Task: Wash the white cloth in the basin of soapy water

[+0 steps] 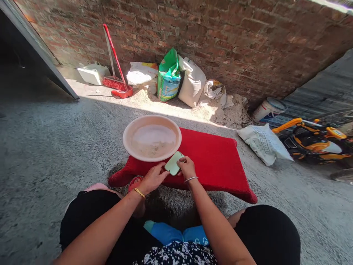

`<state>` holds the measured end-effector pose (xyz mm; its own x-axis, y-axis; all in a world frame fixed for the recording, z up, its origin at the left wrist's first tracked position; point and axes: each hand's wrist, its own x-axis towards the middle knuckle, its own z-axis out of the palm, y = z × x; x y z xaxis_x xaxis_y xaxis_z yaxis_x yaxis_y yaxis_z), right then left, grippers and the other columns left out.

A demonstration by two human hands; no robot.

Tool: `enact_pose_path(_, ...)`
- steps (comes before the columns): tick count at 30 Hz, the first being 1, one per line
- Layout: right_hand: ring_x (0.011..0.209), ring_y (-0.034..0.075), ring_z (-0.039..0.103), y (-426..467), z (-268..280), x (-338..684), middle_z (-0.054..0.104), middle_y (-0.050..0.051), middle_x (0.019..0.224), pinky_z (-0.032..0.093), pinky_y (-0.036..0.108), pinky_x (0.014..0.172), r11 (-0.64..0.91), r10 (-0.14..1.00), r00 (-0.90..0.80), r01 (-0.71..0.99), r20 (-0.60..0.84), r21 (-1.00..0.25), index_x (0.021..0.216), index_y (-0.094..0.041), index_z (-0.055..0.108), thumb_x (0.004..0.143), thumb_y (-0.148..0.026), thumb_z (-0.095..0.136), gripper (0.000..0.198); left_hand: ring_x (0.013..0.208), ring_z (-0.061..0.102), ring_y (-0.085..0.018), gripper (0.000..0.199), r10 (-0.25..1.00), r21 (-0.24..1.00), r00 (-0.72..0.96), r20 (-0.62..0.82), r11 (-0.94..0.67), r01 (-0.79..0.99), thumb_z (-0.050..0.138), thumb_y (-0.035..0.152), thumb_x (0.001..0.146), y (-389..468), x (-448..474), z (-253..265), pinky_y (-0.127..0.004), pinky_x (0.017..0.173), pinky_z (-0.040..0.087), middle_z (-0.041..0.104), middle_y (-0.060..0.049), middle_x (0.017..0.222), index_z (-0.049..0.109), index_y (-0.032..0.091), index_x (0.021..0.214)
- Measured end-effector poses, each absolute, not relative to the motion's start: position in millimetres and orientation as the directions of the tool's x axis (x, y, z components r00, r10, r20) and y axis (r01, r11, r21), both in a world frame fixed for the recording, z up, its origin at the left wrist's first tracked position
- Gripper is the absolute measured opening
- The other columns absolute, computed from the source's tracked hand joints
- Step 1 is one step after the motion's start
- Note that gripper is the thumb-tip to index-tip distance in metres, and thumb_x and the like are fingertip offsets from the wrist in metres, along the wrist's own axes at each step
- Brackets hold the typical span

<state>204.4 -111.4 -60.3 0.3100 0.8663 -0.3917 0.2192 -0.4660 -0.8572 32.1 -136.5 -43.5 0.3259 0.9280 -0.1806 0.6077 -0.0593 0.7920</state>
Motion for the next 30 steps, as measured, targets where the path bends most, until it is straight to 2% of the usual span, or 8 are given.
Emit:
enact_pose_path(2,0.039,0.01,0.048,-109.2,-62.5,194.6,0.051,-0.006,0.06,0.042,0.022,0.033,-0.454,0.869,0.323,0.219,-0.375,-0.863,0.082,-0.02,0.049,0.072,-0.025,0.06,0.015,0.087,0.066,-0.02,0.028,0.944,0.775,0.246,-0.219,0.015,0.632,0.056,0.025,0.084,-133.9,30.7,-44.7,-0.027,0.074,0.046,0.073,-0.008,0.094,0.065,0.017,0.11)
enact_pose_path(5,0.041,0.011,0.051,-105.8,-63.9,181.6,0.055,-0.004,0.062,0.044,0.022,0.035,-0.444,0.885,0.312,0.345,-0.345,-0.827,0.085,-0.021,0.052,0.074,-0.028,0.059,0.014,0.082,0.066,-0.021,0.025,0.954,0.676,0.115,-0.278,0.11,0.728,0.054,0.033,0.088,-128.9,20.5,-44.5,-0.027,0.072,0.044,0.073,-0.009,0.088,0.069,0.019,0.102)
enact_pose_path(7,0.042,0.012,0.053,-103.8,-62.9,178.4,0.056,-0.004,0.061,0.043,0.022,0.035,-0.437,0.894,0.285,0.389,-0.346,-0.811,0.087,-0.021,0.053,0.076,-0.03,0.058,0.015,0.078,0.066,-0.02,0.028,0.954,0.658,0.084,-0.288,0.134,0.741,0.049,0.037,0.091,-125.9,14.4,-44.5,-0.026,0.07,0.043,0.073,-0.008,0.085,0.07,0.02,0.098)
enact_pose_path(13,0.033,0.009,0.046,-111.0,-54.0,197.0,0.048,-0.009,0.049,0.035,0.016,0.029,-0.488,0.872,0.225,0.327,-0.435,-0.809,0.083,-0.021,0.048,0.076,-0.024,0.059,0.014,0.058,0.062,-0.015,0.028,0.931,0.666,0.119,-0.345,0.153,0.73,0.048,0.039,0.09,-128.6,24.1,-47.9,-0.024,0.059,0.04,0.069,-0.004,0.068,0.067,0.018,0.094)
enact_pose_path(19,0.03,0.008,0.042,-137.5,-52.2,237.0,0.043,-0.012,0.042,0.03,0.014,0.028,-0.508,0.858,0.169,0.148,-0.484,-0.848,0.083,-0.022,0.044,0.069,-0.033,0.064,0.027,0.042,0.055,-0.01,0.028,0.823,0.8,0.336,-0.457,0.216,0.56,0.042,0.035,0.089,-145.2,51.9,-56.3,-0.02,0.045,0.037,0.063,-0.001,0.062,0.061,0.015,0.085)
enact_pose_path(25,0.031,0.008,0.042,-128.4,-46.6,231.4,0.044,-0.012,0.041,0.028,0.014,0.029,-0.497,0.867,0.063,0.039,-0.494,-0.867,0.085,-0.022,0.045,0.064,-0.036,0.066,0.033,0.041,0.055,-0.009,0.028,0.833,0.837,0.276,-0.48,0.34,0.429,0.034,0.037,0.091,-142.0,46.3,-48.1,-0.018,0.038,0.037,0.059,0.001,0.065,0.053,0.017,0.094)
enact_pose_path(30,0.03,0.008,0.042,-106.7,-43.5,210.2,0.044,-0.011,0.039,0.028,0.014,0.03,-0.545,0.831,-0.049,0.124,-0.554,-0.829,0.085,-0.021,0.049,0.067,-0.026,0.063,0.024,0.042,0.057,-0.011,0.032,0.841,0.799,0.163,-0.515,0.403,0.448,0.032,0.039,0.091,-139.1,31.0,-50.5,-0.019,0.036,0.038,0.06,-0.001,0.066,0.053,0.016,0.092)
